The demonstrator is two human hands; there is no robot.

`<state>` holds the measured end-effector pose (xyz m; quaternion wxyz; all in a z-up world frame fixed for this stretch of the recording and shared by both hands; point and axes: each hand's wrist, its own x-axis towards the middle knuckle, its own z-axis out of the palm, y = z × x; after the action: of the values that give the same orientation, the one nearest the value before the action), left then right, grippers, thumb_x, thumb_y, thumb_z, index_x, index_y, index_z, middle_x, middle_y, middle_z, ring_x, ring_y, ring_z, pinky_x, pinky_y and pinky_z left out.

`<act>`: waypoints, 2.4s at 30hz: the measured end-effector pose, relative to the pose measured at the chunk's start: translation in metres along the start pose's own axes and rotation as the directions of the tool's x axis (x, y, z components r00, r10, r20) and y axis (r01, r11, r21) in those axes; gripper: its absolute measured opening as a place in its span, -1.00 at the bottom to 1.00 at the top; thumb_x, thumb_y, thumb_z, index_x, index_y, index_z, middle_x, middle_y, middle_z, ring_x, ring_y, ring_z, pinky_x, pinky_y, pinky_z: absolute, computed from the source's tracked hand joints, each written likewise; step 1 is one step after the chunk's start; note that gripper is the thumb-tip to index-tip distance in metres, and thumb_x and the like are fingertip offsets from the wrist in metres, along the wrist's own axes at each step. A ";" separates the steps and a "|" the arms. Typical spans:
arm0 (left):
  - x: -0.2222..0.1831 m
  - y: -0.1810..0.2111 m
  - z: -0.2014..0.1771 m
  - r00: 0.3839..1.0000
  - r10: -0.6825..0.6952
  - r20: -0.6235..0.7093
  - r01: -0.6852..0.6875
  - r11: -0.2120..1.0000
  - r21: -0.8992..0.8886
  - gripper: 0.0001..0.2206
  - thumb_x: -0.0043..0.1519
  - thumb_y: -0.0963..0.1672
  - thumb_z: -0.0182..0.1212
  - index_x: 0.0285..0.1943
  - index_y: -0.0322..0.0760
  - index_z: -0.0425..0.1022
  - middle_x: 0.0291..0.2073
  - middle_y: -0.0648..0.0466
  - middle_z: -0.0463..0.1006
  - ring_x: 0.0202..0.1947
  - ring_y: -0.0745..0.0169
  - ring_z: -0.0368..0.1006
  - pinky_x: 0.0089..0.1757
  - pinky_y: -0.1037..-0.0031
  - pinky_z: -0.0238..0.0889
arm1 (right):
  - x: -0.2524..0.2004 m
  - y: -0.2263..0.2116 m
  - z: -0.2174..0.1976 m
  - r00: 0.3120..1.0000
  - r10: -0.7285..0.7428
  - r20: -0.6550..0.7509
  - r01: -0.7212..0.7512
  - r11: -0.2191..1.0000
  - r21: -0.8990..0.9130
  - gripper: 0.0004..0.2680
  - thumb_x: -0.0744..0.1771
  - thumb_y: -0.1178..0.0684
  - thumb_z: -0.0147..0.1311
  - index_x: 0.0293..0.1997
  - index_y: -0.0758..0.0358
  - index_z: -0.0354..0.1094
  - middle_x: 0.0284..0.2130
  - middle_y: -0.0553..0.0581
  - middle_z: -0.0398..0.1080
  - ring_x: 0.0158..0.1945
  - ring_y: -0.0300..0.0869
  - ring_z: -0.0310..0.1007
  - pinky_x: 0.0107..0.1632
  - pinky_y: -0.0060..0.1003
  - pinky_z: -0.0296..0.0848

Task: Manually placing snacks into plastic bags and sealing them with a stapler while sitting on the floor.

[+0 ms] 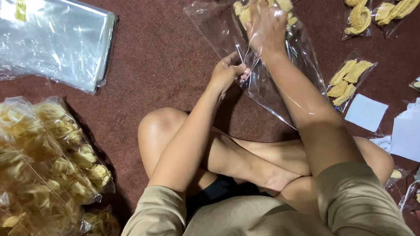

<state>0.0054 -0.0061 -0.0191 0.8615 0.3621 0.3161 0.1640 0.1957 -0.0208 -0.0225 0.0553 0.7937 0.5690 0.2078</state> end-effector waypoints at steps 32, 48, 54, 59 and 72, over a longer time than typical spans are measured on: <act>0.031 -0.027 -0.048 0.934 0.016 -0.356 0.126 0.920 0.371 -0.34 0.16 0.17 0.28 0.25 -0.37 0.49 -0.06 -0.27 0.62 -0.11 -0.03 0.58 -0.17 0.17 0.50 | -0.282 0.067 -0.167 0.810 -0.062 0.584 -0.422 0.630 0.652 -0.70 0.35 -0.20 0.06 0.24 -0.21 0.42 0.21 0.07 0.42 0.31 0.01 0.35 0.35 0.00 0.29; -0.025 -0.045 -0.074 0.847 -0.053 -0.529 0.115 0.990 0.086 -0.46 0.19 0.06 0.23 0.26 -0.30 0.34 -0.31 -0.03 0.51 -0.43 0.08 0.52 -0.40 0.24 0.47 | -0.266 0.084 -0.200 0.292 0.118 0.949 -0.452 0.892 0.028 -0.40 0.28 -0.37 -0.37 0.26 0.25 0.41 0.29 0.26 0.36 0.41 0.11 0.25 0.41 0.10 0.18; -0.020 -0.062 -0.080 0.906 0.002 -0.423 0.072 0.985 0.158 -0.46 0.23 0.02 0.25 0.40 -0.13 0.32 0.12 -0.08 0.53 -0.04 -0.09 0.53 -0.10 0.00 0.46 | -0.267 -0.003 -0.168 0.366 0.039 0.930 -0.149 0.989 0.017 -0.52 0.31 -0.24 -0.45 0.28 -0.07 0.37 0.30 -0.11 0.35 0.43 -0.16 0.22 0.40 0.06 0.20; -0.011 -0.067 -0.077 0.910 0.048 -0.411 0.024 0.985 0.168 -0.50 0.20 -0.01 0.26 0.35 -0.13 0.38 -0.02 -0.03 0.55 -0.17 -0.06 0.54 -0.15 0.05 0.47 | -0.274 -0.022 -0.206 0.464 0.056 0.884 -0.231 0.971 0.059 -0.58 0.42 -0.01 -0.51 0.23 0.17 0.40 0.23 0.10 0.42 0.36 -0.02 0.30 0.34 0.28 0.09; -0.054 -0.051 -0.014 0.872 0.169 -0.460 -0.059 0.968 0.243 -0.46 0.15 -0.04 0.26 0.37 -0.12 0.38 -0.04 -0.03 0.62 -0.15 -0.03 0.59 -0.18 0.23 0.44 | -0.273 -0.038 -0.254 0.549 0.144 0.823 -0.190 0.981 -0.045 -0.60 0.43 0.00 -0.49 0.17 0.10 0.45 0.13 0.02 0.50 0.28 -0.08 0.39 0.26 0.22 0.12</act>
<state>-0.0414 -0.0615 -0.0409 0.7000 0.4224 0.5125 0.2624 -0.0102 -0.2980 0.1231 0.2742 0.8503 0.4046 -0.1954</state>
